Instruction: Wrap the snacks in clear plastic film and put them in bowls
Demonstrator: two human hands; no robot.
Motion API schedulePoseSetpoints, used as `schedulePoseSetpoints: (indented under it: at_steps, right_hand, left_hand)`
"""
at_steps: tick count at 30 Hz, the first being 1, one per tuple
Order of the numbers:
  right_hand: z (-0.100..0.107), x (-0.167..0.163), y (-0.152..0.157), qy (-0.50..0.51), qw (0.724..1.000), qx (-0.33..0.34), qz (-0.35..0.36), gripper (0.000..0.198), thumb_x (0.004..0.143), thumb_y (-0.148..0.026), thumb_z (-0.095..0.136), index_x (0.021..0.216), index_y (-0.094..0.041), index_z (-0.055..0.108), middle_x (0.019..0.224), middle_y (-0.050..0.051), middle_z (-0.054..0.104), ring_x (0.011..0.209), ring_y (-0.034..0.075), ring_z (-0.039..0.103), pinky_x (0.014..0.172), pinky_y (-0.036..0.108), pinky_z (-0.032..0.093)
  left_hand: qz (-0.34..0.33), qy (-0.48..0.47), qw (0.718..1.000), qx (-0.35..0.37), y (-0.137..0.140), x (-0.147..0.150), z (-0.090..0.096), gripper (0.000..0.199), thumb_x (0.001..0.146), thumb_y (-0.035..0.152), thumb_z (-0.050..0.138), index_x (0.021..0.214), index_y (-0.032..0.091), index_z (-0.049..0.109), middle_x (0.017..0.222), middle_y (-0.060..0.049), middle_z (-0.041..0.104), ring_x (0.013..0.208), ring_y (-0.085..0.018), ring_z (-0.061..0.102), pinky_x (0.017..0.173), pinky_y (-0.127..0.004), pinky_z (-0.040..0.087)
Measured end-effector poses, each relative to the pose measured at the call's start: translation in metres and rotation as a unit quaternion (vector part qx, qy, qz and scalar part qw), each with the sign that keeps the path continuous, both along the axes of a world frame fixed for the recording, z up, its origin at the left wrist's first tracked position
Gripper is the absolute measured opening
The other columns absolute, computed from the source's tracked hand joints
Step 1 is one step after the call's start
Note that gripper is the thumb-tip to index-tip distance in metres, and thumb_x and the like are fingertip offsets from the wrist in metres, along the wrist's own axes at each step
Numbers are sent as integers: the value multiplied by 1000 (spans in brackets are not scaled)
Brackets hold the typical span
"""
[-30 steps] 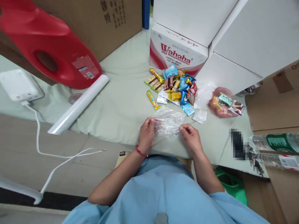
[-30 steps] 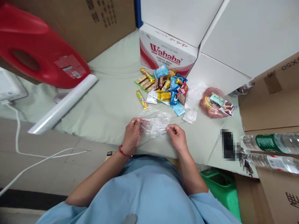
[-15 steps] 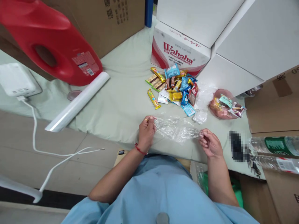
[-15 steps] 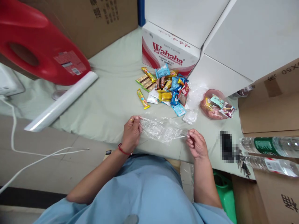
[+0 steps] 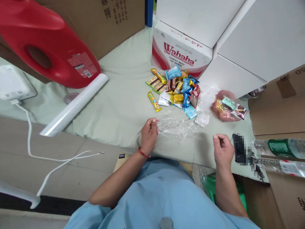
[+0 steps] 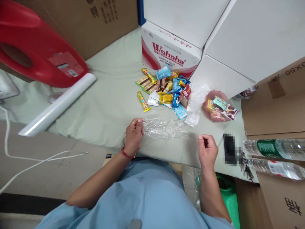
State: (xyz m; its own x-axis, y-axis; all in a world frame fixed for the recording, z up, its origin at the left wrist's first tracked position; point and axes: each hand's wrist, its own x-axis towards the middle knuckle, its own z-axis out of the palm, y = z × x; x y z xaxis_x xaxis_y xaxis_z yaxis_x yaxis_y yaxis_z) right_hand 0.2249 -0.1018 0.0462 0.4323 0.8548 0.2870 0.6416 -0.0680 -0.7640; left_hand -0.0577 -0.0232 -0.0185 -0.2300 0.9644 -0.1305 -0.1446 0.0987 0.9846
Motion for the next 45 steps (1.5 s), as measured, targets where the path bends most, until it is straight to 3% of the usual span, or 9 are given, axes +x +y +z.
schedulePoseSetpoints:
  at_steps: [5, 8, 11, 13, 16, 20, 26, 31, 45]
  right_hand:
    - [-3, -59, 34, -202, 933, 9, 296, 25, 93, -39, 72, 115, -26, 74, 113, 10, 69, 108, 28, 58, 97, 47, 47]
    - [-23, -79, 54, -245, 900, -30, 359, 15, 98, -28, 65, 107, -25, 75, 108, 10, 71, 103, 28, 57, 92, 44, 47]
    - [-36, -87, 58, -237, 916, -52, 320, 18, 101, -24, 56, 97, -22, 73, 94, 8, 69, 89, 24, 59, 80, 36, 47]
    - [-37, -91, 55, -209, 937, -62, 273, 18, 101, -26, 54, 97, -22, 72, 91, 7, 68, 81, 21, 60, 73, 33, 46]
    - [-34, -103, 50, -159, 955, -69, 241, 19, 100, -30, 54, 95, -23, 71, 90, 6, 69, 76, 19, 61, 69, 30, 45]
    - [-32, -119, 51, -14, 965, -73, 253, 19, 95, -37, 61, 92, -22, 72, 84, 4, 69, 70, 17, 59, 68, 29, 47]
    - [-30, -116, 58, 282, 926, -143, 209, 36, 81, -55, 76, 89, -21, 73, 70, -2, 62, 54, 11, 45, 51, 25, 39]
    - [-19, -98, 58, 428, 884, -110, 156, 37, 68, -51, 89, 82, -22, 72, 73, -3, 61, 59, 10, 47, 50, 21, 39]
    - [-32, -72, 54, 421, 897, -104, 81, 43, 70, -56, 87, 88, -21, 70, 65, -5, 55, 46, 7, 41, 38, 21, 27]
  left_hand:
    - [-12, -4, 1000, -6, 1, 1, 0, 48, 96, 68, 53, 99, 22, 69, 61, 4, 52, 55, -13, 49, 55, -26, 39]
    - [-58, -64, 996, -25, -1, -4, 3, 55, 90, 67, 63, 123, 23, 64, 74, 2, 60, 53, -10, 50, 50, -24, 39]
    - [-71, -119, 989, -46, -7, -11, 7, 87, 78, 60, 78, 150, 32, 40, 121, -7, 62, 74, -12, 66, 49, -20, 45]
    - [-46, -101, 992, -60, -13, -13, 9, 87, 73, 58, 81, 146, 30, 43, 136, -11, 55, 95, -18, 68, 53, -21, 52]
    - [-76, -16, 994, -82, -20, -10, 11, 57, 75, 58, 79, 114, 19, 65, 118, -12, 65, 101, -24, 66, 62, -27, 57]
    - [-147, 66, 986, -27, -25, 0, 12, 33, 72, 47, 82, 86, 19, 71, 106, -10, 68, 102, -24, 66, 78, -32, 57]
    - [-120, -120, 983, -62, -24, -3, 17, 27, 79, 45, 73, 77, 20, 62, 75, 1, 66, 72, -14, 58, 73, -27, 49]
    - [-60, -248, 965, -57, -20, -11, 22, 36, 76, 47, 78, 80, 22, 54, 73, 4, 60, 69, -12, 58, 71, -27, 54]
    - [-49, -80, 994, -59, -18, -19, 9, 39, 89, 60, 66, 90, 23, 52, 74, 6, 55, 52, -9, 55, 42, -20, 41]
